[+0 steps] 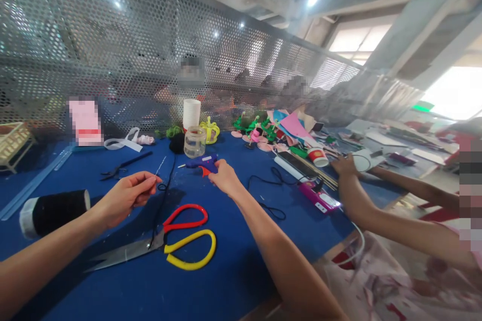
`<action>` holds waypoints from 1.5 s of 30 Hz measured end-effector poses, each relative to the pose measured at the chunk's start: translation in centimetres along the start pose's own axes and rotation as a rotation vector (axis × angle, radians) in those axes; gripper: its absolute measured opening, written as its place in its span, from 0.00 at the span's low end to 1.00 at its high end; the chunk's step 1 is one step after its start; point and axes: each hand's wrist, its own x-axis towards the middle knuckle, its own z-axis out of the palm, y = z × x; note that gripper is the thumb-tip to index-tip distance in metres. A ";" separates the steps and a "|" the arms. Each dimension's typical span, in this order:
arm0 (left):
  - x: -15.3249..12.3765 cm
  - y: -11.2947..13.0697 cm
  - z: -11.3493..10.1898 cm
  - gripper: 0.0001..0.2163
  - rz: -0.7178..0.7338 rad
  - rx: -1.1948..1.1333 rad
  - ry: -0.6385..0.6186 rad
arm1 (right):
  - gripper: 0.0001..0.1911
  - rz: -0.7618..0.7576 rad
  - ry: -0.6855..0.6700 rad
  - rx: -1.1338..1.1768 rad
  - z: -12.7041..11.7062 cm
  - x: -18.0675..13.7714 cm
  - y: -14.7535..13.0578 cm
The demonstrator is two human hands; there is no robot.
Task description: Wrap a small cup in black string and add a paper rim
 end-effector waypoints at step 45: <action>-1.6 -1.5 -0.5 0.07 0.249 0.361 0.064 | 0.13 -0.331 0.031 0.204 0.8 -6.5 -2.4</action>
